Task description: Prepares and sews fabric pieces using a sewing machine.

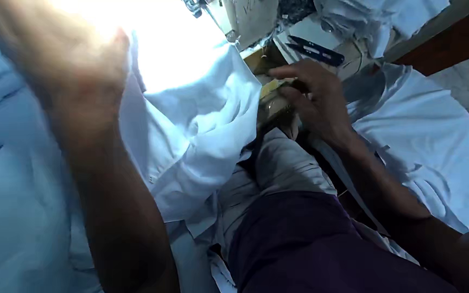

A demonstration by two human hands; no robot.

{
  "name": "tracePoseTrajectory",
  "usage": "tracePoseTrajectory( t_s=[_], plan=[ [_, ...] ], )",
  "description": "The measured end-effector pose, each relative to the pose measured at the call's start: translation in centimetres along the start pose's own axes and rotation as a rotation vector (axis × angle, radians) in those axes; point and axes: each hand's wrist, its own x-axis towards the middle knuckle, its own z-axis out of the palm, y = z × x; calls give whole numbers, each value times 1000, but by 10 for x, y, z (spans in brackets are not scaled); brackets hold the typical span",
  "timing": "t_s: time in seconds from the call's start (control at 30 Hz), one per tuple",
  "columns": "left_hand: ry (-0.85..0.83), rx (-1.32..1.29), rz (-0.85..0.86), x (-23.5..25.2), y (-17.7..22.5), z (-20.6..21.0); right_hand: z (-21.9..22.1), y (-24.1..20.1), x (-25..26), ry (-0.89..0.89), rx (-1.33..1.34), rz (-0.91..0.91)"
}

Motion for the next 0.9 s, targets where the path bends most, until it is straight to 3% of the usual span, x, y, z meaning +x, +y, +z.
tracePoseTrajectory(
  t_s=[0.07, 0.13, 0.3, 0.33, 0.43, 0.73, 0.83, 0.9],
  plan=[
    [84, 64, 60, -15, -43, -5, -12, 16, -32, 97, -87, 7],
    [61, 66, 69, -35, -46, -29, -14, 27, -69, 42, -167, 72],
    [-5, -71, -81, -75, 47, -68, 49, 68, -174, -558, -287, 136],
    [-13, -80, -99, -82, 54, -71, 60, 74, -185, -610, -295, 128],
    [-14, -117, -94, -103, 44, -70, 67, 77, -173, -698, -238, 172],
    [-53, -211, -100, -138, 79, -59, 95, 87, -128, -710, -232, 161],
    [-69, -228, -94, -152, 82, -66, 81, 74, -119, -719, -175, 160],
    [-63, -240, -84, -161, 82, -73, 51, 51, -103, -619, -102, 123]
  ],
)
